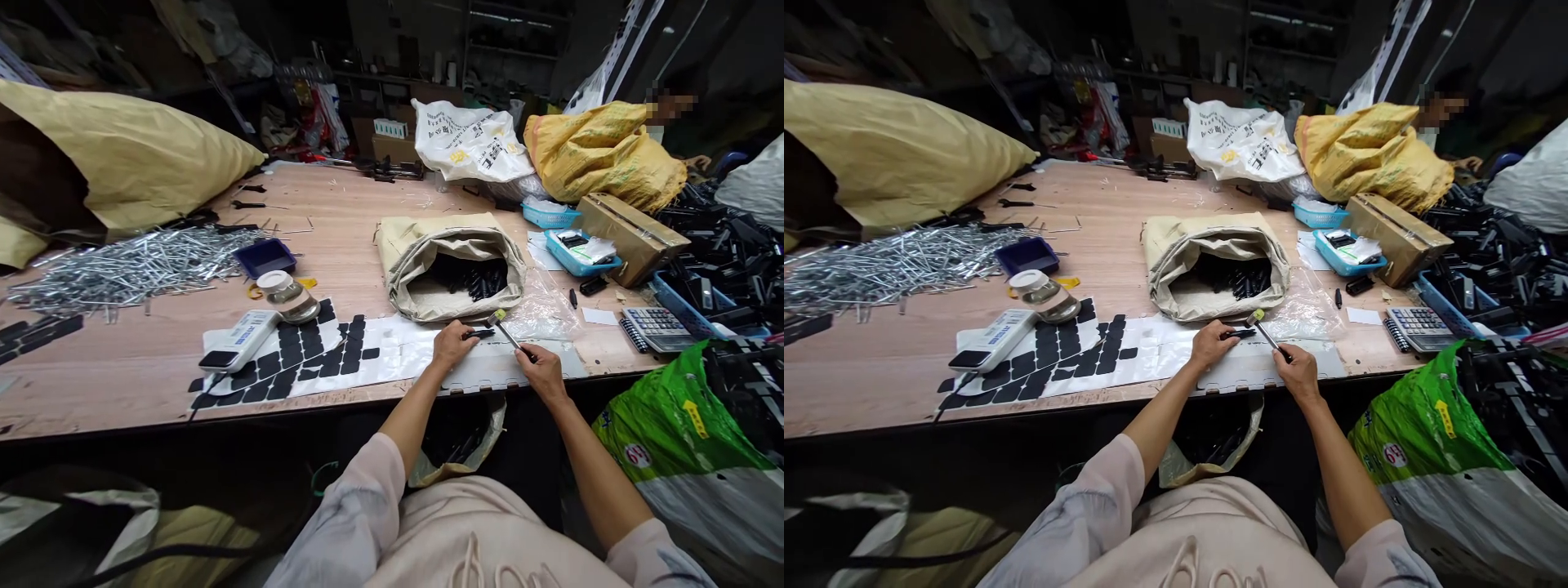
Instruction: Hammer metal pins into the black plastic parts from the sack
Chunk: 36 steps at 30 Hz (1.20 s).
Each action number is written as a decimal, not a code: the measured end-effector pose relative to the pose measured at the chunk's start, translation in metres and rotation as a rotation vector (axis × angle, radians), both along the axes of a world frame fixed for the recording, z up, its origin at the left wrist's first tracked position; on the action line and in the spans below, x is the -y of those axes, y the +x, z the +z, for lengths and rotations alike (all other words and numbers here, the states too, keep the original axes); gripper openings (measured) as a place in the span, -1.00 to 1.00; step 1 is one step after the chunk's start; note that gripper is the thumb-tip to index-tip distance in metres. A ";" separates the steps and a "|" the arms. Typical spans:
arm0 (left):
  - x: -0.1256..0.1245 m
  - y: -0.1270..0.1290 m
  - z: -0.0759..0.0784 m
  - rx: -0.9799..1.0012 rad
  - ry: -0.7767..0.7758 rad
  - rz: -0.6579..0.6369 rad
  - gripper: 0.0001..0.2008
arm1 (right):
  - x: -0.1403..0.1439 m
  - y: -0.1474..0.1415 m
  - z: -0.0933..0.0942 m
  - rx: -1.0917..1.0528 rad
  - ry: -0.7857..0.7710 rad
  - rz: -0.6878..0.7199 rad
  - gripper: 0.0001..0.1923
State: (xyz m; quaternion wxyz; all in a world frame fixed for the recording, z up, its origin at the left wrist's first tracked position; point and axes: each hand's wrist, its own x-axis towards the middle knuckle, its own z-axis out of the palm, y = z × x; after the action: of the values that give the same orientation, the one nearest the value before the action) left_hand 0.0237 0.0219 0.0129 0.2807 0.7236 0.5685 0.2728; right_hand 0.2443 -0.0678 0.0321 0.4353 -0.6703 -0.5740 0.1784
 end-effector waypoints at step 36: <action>0.033 -0.014 0.010 0.168 0.154 -0.113 -0.86 | -0.025 0.025 -0.011 -0.728 -0.106 -0.168 -0.48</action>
State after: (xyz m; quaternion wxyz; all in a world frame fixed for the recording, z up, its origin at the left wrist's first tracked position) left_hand 0.0102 -0.0113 0.0230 0.2860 0.7486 0.4787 0.3587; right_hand 0.2691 -0.0425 0.0209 0.5887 -0.6293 -0.3146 0.3981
